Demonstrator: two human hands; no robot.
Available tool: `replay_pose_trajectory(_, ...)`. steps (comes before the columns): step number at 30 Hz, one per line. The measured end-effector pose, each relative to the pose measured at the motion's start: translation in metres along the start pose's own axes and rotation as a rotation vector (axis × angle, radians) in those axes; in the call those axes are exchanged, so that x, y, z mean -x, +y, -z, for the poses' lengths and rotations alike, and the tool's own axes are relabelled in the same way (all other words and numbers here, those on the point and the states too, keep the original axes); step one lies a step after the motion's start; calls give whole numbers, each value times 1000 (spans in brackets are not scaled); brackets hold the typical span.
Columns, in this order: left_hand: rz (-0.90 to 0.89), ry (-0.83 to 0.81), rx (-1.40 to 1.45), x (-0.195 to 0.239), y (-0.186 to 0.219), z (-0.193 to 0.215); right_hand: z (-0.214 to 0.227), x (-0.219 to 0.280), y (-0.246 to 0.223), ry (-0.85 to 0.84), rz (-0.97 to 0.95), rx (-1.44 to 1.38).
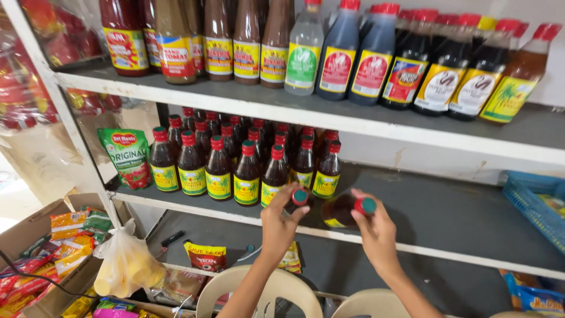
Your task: The person arranges bottles of coconut vinegar on a store shelf. They pick up bottles from a lower shelf, hold them in both hands, and place them in a row on the upper shelf, repeating this process to fill the available space.
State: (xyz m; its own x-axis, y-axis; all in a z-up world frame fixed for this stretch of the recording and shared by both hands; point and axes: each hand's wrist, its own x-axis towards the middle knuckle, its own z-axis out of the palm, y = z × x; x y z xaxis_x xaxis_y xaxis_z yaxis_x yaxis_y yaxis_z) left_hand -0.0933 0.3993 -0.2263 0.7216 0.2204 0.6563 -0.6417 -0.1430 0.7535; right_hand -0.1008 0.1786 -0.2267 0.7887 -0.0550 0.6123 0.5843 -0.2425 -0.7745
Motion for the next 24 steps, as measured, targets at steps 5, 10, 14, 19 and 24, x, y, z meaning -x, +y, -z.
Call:
replay_pose_trajectory(5,-87,-44,-10,-5,68,31,40,16,-48,-34,122,-24)
replay_pose_trajectory(10,147,-242,69,-13,123,59,69,32,-111,32,-174,-84)
replay_pose_trajectory(14,256,-382,429,-2,149,69,80,56,-166,25,-253,-208)
replay_pose_trajectory(19,402,-386,497,12,204,83,83,87,-235,54,-330,-257)
replay_pose_trajectory(24,580,-418,367,22,237,101,86,119,-278,66,-434,-486)
